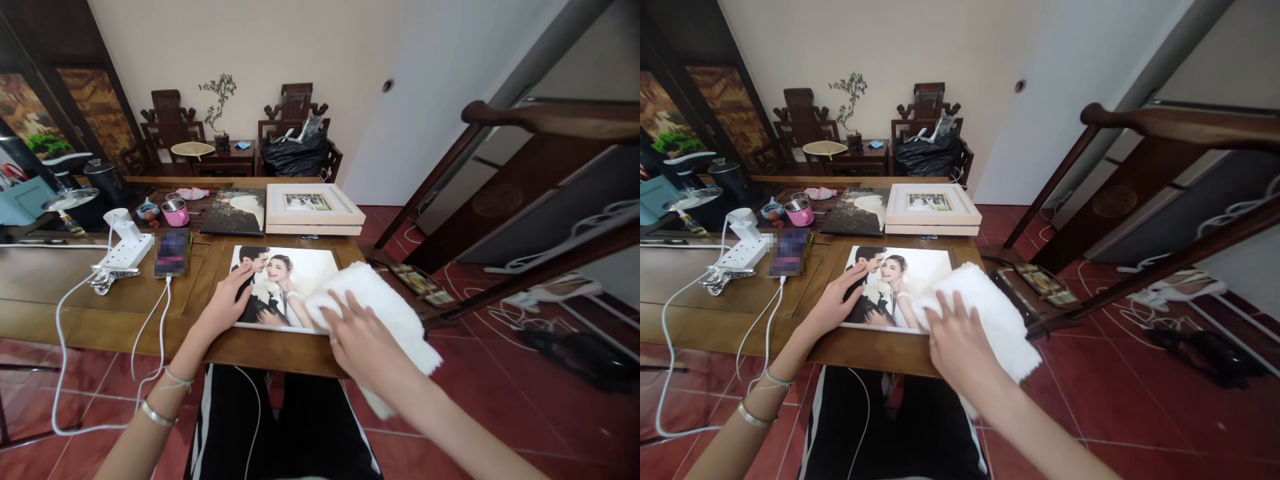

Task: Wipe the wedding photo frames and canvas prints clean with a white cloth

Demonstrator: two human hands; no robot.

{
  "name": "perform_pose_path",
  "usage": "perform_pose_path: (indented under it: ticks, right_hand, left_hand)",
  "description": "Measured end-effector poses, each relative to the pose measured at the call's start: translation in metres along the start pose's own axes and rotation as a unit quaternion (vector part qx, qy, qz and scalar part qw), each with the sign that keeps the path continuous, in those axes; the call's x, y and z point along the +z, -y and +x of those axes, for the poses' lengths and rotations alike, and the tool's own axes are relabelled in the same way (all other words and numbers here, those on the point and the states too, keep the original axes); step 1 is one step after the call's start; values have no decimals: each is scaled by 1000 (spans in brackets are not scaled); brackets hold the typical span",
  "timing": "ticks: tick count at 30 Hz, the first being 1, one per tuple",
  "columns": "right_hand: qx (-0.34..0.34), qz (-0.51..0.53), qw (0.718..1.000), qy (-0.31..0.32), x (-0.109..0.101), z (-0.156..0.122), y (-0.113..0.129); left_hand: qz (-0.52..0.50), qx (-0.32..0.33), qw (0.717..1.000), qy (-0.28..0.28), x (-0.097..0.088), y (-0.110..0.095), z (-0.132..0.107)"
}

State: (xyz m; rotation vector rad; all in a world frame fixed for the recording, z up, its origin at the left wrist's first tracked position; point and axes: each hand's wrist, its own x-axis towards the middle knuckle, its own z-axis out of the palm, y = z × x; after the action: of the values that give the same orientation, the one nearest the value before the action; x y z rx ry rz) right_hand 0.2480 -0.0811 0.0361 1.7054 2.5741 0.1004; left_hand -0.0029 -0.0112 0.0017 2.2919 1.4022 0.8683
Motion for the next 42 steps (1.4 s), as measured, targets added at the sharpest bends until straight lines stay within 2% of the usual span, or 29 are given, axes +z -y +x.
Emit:
perform_pose_path:
  ticks: [3,6,10,17,21,23,25,32,35,38,42]
  right_hand:
    - [-41,22,999,10,2,-31,10]
    - [-33,33,999,23,-1,-34,16]
    - [17,23,999,42,-13,7,11]
    - [109,44,993,20,-17,103,-24]
    - [129,45,991,6,-13,126,-31]
    - [128,44,991,3,-13,120,-25]
    - [118,40,992,3,-12,102,-15]
    - [6,7,1000,-2,2,-10,19]
    - [-33,28,999,-21,9,-39,23]
    - [-37,39,998,-21,8,-40,22]
    - [-3,32,999,8,-2,-2,16]
  left_hand:
    - [3,1,1000,8,-1,-1,0]
    - [5,3,1000,13,-1,0,0]
    - [4,13,1000,19,-3,1,0]
    - [2,12,1000,21,-5,2,1]
    - [-5,4,1000,16,-4,1,1]
    - [-9,2,1000,11,-4,2,1]
    - [-11,4,1000,7,-2,2,0]
    - [-6,4,1000,3,-1,2,1]
    - [-7,10,1000,6,-2,0,0]
    - [-3,17,1000,16,-3,0,0]
    - [3,17,1000,24,-4,1,0]
